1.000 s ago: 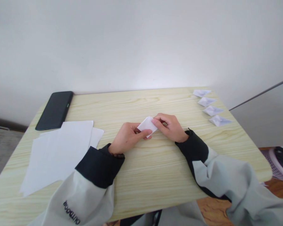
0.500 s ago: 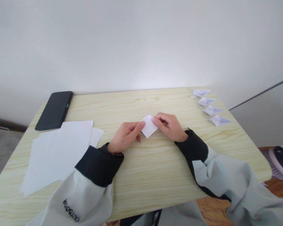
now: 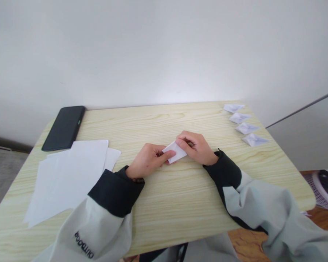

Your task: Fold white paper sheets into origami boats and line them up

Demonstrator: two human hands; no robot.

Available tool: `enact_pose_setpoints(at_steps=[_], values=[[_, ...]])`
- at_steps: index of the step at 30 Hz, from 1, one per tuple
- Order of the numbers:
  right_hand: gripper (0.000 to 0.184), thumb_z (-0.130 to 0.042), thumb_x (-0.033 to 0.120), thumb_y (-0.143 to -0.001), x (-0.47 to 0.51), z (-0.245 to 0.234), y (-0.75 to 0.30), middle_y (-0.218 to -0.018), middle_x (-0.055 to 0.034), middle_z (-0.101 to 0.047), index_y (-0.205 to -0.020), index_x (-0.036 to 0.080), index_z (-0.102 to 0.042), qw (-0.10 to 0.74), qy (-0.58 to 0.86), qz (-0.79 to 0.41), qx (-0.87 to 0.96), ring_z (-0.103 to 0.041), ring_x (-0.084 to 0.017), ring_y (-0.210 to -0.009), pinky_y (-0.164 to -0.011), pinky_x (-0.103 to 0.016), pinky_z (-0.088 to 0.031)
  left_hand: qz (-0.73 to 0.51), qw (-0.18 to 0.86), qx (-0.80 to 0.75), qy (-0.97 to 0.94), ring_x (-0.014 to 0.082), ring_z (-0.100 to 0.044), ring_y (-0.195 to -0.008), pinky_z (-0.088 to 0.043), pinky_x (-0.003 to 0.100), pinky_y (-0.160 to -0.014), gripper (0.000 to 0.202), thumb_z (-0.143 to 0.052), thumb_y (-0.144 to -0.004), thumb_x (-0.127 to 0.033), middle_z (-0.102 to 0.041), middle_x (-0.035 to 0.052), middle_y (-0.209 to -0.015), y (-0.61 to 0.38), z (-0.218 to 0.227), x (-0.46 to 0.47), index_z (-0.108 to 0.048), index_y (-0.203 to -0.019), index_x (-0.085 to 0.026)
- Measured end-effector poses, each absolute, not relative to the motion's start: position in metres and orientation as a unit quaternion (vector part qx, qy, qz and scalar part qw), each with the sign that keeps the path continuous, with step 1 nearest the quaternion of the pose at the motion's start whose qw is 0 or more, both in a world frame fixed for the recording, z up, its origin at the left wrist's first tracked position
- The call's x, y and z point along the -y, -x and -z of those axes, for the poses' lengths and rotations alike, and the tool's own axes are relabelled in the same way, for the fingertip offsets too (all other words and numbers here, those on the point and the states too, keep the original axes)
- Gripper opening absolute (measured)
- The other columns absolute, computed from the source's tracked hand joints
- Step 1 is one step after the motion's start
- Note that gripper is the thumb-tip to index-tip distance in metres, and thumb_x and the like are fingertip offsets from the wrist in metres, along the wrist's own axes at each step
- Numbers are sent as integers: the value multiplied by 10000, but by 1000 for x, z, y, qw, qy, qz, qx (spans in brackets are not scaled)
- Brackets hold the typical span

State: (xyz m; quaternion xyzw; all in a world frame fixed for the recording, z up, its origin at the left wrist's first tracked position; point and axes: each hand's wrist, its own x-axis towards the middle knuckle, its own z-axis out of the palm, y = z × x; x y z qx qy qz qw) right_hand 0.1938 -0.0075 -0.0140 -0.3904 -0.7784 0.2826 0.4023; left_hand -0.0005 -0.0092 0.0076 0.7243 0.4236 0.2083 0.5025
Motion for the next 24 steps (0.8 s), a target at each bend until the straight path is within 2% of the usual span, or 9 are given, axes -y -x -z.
enact_pose_setpoints(at_steps=[4, 9, 13, 17, 24], values=[[178, -487, 256, -914, 7, 14, -192, -715, 1, -578, -789, 168, -579, 402, 388, -261, 788, -498, -91, -623, -581, -220, -385, -204, 507, -423, -723, 72, -429, -458, -300, 179, -442, 389, -549, -831, -426, -558, -17, -492, 0, -7, 9, -654, -602, -130], [194, -461, 295, -926, 7, 15, -192, -717, -1, -574, -831, 168, -572, 400, 406, -311, 760, -493, -92, -610, -560, -220, -384, -223, 514, -445, -698, 88, -501, -467, -373, 184, -464, 460, -483, -863, -494, -639, 13, -565, 0, -4, 10, -674, -652, -132], [218, -442, 338, -932, 8, 14, -192, -637, 26, -507, -837, 172, -547, 405, 418, -342, 738, -424, -82, -532, -504, -220, -343, -285, 500, -461, -676, 82, -509, -455, -397, 184, -455, 459, -457, -877, -514, -666, 22, -648, 0, -1, 9, -655, -716, -133], [267, -457, 317, -927, 8, 13, -192, -607, 30, -469, -707, 175, -511, 376, 420, -304, 768, -402, -79, -534, -516, -222, -323, -315, 459, -469, -685, 85, -467, -430, -342, 186, -425, 457, -454, -877, -511, -536, -23, -495, 0, -1, 10, -611, -661, -140], [246, -455, 273, -929, 7, 14, -192, -641, 18, -499, -719, 169, -531, 365, 395, -279, 796, -435, -85, -576, -548, -217, -331, -307, 414, -472, -715, 67, -353, -434, -273, 199, -431, 428, -473, -882, -427, -431, -50, -459, 2, 0, 7, -565, -574, -143]])
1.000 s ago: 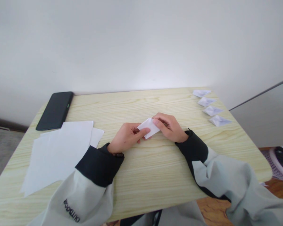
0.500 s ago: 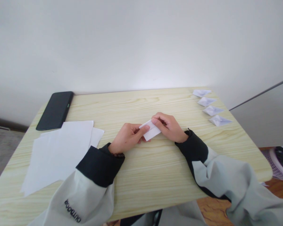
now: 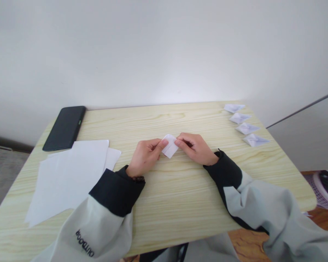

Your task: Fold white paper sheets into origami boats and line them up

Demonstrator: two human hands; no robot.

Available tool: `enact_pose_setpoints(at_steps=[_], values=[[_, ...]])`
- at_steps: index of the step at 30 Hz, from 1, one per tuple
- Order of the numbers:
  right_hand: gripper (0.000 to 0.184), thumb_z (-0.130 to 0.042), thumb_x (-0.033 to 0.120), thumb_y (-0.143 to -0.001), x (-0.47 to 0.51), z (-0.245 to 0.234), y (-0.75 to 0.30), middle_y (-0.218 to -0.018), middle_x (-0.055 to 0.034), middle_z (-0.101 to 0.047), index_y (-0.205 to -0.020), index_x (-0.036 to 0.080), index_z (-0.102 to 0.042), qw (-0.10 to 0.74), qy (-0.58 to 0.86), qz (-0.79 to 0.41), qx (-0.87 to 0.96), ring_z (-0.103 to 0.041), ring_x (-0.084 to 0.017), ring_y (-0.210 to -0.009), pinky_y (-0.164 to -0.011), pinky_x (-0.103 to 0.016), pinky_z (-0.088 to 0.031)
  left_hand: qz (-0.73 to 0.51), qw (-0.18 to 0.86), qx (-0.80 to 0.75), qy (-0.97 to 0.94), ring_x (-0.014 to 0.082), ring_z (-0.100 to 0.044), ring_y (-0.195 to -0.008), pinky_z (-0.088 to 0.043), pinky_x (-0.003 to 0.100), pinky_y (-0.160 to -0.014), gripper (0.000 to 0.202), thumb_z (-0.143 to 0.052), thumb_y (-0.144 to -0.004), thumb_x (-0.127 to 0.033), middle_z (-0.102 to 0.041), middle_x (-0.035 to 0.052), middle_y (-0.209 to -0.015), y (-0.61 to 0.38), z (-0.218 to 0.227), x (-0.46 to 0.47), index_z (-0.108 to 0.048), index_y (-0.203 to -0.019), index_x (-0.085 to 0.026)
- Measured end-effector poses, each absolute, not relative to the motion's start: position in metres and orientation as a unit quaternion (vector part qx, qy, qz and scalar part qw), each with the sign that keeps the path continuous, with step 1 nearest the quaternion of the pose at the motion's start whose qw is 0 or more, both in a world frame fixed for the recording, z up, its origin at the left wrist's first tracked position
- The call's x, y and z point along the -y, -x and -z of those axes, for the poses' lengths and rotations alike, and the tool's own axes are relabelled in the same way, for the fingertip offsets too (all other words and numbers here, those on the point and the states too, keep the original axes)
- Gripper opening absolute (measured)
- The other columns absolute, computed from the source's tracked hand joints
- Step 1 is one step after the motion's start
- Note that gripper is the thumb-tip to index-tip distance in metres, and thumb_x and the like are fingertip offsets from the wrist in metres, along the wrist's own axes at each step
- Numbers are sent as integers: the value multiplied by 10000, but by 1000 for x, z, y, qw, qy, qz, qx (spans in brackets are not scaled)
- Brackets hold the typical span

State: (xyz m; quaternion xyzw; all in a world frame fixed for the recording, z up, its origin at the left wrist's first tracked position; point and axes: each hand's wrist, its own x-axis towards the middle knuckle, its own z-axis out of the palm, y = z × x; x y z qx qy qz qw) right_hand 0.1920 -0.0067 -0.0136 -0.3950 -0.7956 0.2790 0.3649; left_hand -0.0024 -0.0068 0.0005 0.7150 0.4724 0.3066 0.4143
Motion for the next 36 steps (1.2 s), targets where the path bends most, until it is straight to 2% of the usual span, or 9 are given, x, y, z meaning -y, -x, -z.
enact_pose_setpoints(at_steps=[4, 9, 11, 19, 23, 25, 28, 36], values=[[263, -457, 286, -929, 6, 14, -192, -623, 22, -494, -707, 166, -531, 362, 406, -283, 790, -422, -81, -556, -535, -214, -322, -316, 414, -479, -707, 69, -345, -457, -278, 201, -441, 438, -484, -874, -431, -422, -46, -474, 2, -1, 7, -578, -565, -136], [252, -465, 306, -923, 6, 13, -192, -629, 18, -529, -734, 165, -555, 342, 389, -304, 799, -446, -86, -567, -546, -214, -333, -356, 474, -470, -654, 101, -507, -564, -399, 189, -495, 341, -551, -835, -457, -626, 4, -678, -1, 1, 7, -665, -825, -136], [251, -467, 308, -919, 7, 12, -193, -634, 16, -536, -735, 165, -560, 331, 384, -307, 805, -454, -88, -574, -551, -216, -335, -358, 478, -473, -648, 109, -538, -597, -426, 192, -518, 325, -573, -822, -447, -660, 20, -739, -1, 1, 7, -671, -848, -138], [247, -479, 281, -902, 7, 12, -192, -589, 31, -498, -694, 167, -547, 328, 386, -306, 806, -423, -82, -540, -533, -216, -319, -339, 443, -491, -669, 130, -565, -633, -433, 209, -551, 343, -577, -817, -447, -684, 29, -726, 0, 0, 7, -721, -830, -136], [260, -460, 309, -917, 7, 14, -192, -628, 16, -524, -720, 163, -548, 358, 414, -308, 778, -441, -87, -562, -537, -216, -337, -340, 484, -473, -653, 129, -574, -636, -447, 205, -539, 418, -579, -806, -498, -696, 39, -792, 1, 1, 6, -693, -978, -135], [263, -458, 315, -919, 8, 15, -193, -631, 15, -519, -723, 163, -546, 368, 427, -305, 768, -432, -87, -557, -533, -216, -336, -314, 488, -466, -668, 121, -559, -615, -426, 199, -527, 419, -607, -783, -507, -688, 31, -769, 2, 1, 6, -697, -949, -133], [264, -460, 320, -919, 8, 14, -193, -618, 20, -504, -716, 169, -537, 372, 431, -296, 767, -419, -84, -545, -522, -215, -327, -274, 489, -470, -682, 120, -542, -587, -396, 202, -522, 399, -630, -763, -508, -667, 20, -688, 4, 1, 6, -704, -811, -118], [307, -440, 335, -927, 8, 13, -191, -593, 27, -467, -674, 176, -508, 363, 428, -290, 775, -402, -83, -535, -523, -221, -318, -263, 464, -481, -696, 114, -533, -553, -374, 196, -503, 368, -605, -786, -477, -653, -5, -633, 5, -2, 6, -705, -726, -127]])
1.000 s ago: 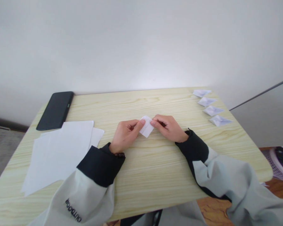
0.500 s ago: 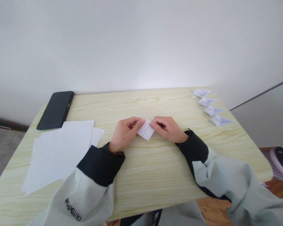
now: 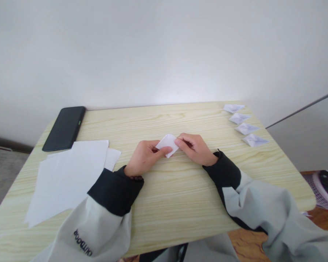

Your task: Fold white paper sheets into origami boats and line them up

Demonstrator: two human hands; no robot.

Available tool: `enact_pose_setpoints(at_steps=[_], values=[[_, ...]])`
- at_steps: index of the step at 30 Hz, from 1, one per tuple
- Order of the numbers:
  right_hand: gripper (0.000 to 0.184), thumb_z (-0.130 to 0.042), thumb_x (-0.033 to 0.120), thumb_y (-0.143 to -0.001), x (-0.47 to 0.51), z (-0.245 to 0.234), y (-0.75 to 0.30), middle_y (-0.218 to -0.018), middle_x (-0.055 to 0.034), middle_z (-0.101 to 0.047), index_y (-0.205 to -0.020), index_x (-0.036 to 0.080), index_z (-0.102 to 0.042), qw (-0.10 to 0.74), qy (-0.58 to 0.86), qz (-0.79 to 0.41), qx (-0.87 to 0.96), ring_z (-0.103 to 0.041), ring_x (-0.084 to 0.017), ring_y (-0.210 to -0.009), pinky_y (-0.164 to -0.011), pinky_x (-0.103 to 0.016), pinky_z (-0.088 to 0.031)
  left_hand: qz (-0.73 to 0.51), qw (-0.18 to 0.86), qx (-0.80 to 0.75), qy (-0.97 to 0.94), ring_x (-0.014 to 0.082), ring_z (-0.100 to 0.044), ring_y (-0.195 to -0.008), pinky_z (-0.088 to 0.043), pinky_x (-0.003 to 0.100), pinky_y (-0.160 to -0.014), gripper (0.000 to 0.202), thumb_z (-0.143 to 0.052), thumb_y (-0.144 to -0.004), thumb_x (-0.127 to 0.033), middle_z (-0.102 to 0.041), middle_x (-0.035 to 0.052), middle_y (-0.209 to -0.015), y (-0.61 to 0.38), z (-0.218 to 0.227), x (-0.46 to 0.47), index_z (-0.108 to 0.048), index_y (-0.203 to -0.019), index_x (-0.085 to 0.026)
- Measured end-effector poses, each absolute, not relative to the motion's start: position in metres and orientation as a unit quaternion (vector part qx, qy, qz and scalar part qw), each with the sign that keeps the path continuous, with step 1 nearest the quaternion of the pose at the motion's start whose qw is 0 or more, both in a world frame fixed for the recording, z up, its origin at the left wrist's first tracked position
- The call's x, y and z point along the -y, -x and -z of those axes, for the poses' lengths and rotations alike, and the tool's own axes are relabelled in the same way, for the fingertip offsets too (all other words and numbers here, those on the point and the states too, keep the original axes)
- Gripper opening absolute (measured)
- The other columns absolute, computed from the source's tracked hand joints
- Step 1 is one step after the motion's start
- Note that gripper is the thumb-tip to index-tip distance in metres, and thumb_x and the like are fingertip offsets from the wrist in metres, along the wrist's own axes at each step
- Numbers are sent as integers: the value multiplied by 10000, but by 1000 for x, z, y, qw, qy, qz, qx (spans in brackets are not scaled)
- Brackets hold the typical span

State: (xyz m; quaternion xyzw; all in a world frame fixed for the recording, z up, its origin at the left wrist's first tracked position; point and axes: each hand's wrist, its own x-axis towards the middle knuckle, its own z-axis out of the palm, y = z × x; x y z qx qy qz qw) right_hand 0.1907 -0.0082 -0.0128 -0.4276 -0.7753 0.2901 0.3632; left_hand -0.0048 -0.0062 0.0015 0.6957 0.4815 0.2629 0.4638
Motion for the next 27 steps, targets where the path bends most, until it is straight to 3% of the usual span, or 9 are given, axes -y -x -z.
enact_pose_setpoints(at_steps=[4, 9, 13, 16, 20, 27], values=[[369, -409, 377, -938, 8, 14, -191, -567, 31, -464, -634, 181, -482, 367, 438, -292, 767, -408, -84, -520, -526, -226, -321, -279, 448, -491, -693, 106, -513, -516, -379, 194, -482, 384, -587, -793, -490, -629, -10, -577, 5, -2, 4, -679, -665, -140], [372, -409, 386, -941, 7, 13, -192, -573, 30, -501, -643, 179, -496, 369, 441, -286, 766, -420, -82, -514, -536, -227, -330, -302, 459, -468, -692, 112, -535, -541, -424, 199, -522, 491, -427, -880, -500, -644, 15, -603, 6, -3, 3, -646, -621, -144], [356, -416, 364, -941, 7, 13, -191, -588, 25, -511, -649, 179, -501, 368, 432, -280, 774, -421, -83, -523, -543, -226, -332, -306, 452, -459, -701, 107, -532, -547, -434, 200, -548, 460, -451, -882, -457, -649, 15, -610, 6, -4, 3, -634, -598, -145], [374, -411, 395, -939, 6, 14, -191, -577, 23, -513, -648, 181, -507, 370, 443, -289, 764, -432, -89, -523, -534, -229, -334, -306, 465, -468, -686, 119, -555, -563, -444, 208, -544, 443, -462, -873, -471, -668, 26, -632, 5, -5, 4, -667, -664, -139], [388, -404, 426, -938, 6, 15, -192, -565, 21, -519, -668, 178, -532, 387, 451, -289, 750, -444, -93, -519, -528, -230, -339, -292, 500, -466, -669, 132, -594, -612, -443, 207, -537, 357, -627, -767, -476, -708, 35, -732, 5, -2, 4, -698, -848, -136], [382, -424, 399, -933, 8, 13, -191, -567, 18, -533, -654, 172, -553, 372, 442, -300, 759, -463, -89, -518, -528, -226, -343, -281, 501, -483, -661, 145, -621, -637, -458, 211, -552, 366, -685, -729, -471, -712, 20, -732, 4, 1, 6, -676, -882, -138]])
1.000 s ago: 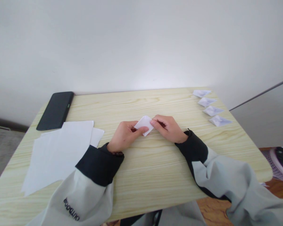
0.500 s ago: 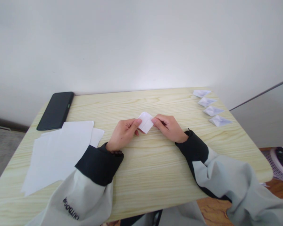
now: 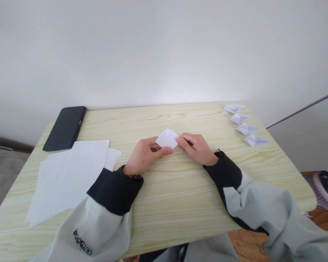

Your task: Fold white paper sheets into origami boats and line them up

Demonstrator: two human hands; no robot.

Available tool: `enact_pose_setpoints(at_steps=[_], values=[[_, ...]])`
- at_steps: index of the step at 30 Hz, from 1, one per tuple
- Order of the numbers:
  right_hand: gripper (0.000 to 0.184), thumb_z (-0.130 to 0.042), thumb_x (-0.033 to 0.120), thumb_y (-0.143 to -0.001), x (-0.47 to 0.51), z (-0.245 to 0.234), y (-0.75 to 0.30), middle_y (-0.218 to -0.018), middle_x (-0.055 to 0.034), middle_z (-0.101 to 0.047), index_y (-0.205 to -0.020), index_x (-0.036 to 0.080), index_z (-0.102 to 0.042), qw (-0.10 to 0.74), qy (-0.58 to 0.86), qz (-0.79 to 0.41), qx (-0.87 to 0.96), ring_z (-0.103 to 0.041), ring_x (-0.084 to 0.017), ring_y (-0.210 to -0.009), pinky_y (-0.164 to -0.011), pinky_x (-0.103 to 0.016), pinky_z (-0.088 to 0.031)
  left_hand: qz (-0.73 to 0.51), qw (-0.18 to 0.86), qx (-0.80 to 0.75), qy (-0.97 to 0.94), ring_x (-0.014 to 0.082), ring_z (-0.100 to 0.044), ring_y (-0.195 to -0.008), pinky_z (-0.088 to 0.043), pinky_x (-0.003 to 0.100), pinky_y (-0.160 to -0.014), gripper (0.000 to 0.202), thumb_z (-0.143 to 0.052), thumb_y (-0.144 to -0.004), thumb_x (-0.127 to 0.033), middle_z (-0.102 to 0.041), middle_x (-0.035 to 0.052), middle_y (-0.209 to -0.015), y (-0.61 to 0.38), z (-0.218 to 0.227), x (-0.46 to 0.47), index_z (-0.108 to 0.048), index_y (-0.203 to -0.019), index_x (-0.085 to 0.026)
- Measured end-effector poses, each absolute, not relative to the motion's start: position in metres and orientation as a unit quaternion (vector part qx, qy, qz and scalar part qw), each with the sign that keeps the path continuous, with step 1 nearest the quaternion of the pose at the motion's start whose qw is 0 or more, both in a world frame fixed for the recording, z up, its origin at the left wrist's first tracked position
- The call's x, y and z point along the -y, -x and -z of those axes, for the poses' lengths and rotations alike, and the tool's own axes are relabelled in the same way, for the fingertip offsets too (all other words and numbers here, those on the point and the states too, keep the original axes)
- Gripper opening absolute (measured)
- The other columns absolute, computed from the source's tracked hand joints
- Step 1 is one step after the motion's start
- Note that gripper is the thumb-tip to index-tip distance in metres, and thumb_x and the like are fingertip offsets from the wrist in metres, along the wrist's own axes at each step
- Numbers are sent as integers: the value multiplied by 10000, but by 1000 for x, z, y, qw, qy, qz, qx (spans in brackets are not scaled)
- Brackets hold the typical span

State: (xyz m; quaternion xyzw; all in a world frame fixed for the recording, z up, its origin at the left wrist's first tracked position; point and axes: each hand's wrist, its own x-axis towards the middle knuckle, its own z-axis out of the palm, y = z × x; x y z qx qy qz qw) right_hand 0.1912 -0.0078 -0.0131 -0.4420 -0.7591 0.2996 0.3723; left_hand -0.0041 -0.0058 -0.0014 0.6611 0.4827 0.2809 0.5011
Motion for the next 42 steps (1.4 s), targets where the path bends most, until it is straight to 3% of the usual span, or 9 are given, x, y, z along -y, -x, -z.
enact_pose_setpoints(at_steps=[6, 10, 12, 18, 21, 26, 28, 35, 42], values=[[382, -418, 367, -937, 7, 16, -194, -536, 29, -491, -630, 171, -533, 356, 478, -284, 751, -430, -89, -500, -521, -238, -310, -343, 361, -463, -733, 216, -625, -932, -535, 261, -636, 722, -773, -628, -478, -638, 94, -1114, 11, 8, 1, -534, -1242, -184], [390, -391, 325, -948, 4, 17, -196, -538, 21, -484, -600, 179, -492, 323, 467, -240, 787, -434, -104, -531, -580, -262, -315, -320, 229, -378, -838, 227, -561, -1089, -484, 362, -915, 526, -752, -700, -399, -609, 94, -1163, 19, 12, -4, -604, -1167, -207], [384, -397, 303, -945, 3, 17, -196, -553, 14, -472, -586, 182, -465, 303, 462, -208, 807, -438, -115, -569, -618, -276, -317, -314, 199, -358, -856, 215, -567, -1087, -452, 367, -966, 411, -716, -751, -367, -613, 95, -1159, 21, 15, -6, -635, -1119, -202], [295, -476, 295, -904, 3, 21, -197, -767, -40, -516, -643, 172, -540, 258, 470, -136, 833, -506, -166, -772, -733, -322, -363, -284, 134, -359, -879, 220, -589, -1024, -478, 372, -911, 328, -708, -761, -373, -648, 83, -1113, 21, 19, -7, -680, -1038, -201], [201, -542, 355, -870, 2, 22, -201, -905, -75, -523, -825, 166, -594, 275, 489, -138, 816, -529, -199, -884, -805, -347, -418, -271, 108, -355, -888, 228, -580, -1033, -477, 388, -905, 296, -703, -763, -384, -637, 80, -1164, 21, 20, -8, -696, -1003, -211], [412, -656, 459, -787, -4, 23, -212, -1103, -99, -540, -1099, 196, -600, 274, 405, -188, 852, -526, -230, -1074, -942, -375, -430, -252, 91, -345, -900, 226, -574, -1013, -472, 393, -896, 284, -650, -811, -401, -671, 66, -1116, 22, 19, -9, -692, -1009, -202], [431, -682, 462, -763, -6, 25, -214, -1129, -92, -565, -1108, 212, -615, 264, 385, -189, 864, -541, -233, -1076, -947, -386, -432, -249, 87, -346, -901, 223, -571, -1009, -472, 388, -893, 287, -621, -834, -403, -677, 65, -1106, 21, 18, -8, -689, -1017, -193], [195, -595, 297, -863, -6, 25, -211, -994, -93, -647, -967, 162, -689, 325, 345, -170, 864, -604, -181, -940, -852, -319, -491, -244, 86, -344, -903, 213, -576, -993, -471, 381, -881, 260, -543, -892, -382, -683, 66, -1085, 20, 16, -7, -692, -990, -193], [185, -543, 288, -895, -4, 23, -209, -922, -72, -649, -896, 192, -701, 307, 343, -134, 878, -585, -176, -870, -793, -332, -491, -264, 82, -341, -898, 194, -577, -917, -493, 340, -805, 259, -573, -870, -391, -645, 82, -993, 22, 18, -6, -696, -990, -197]])
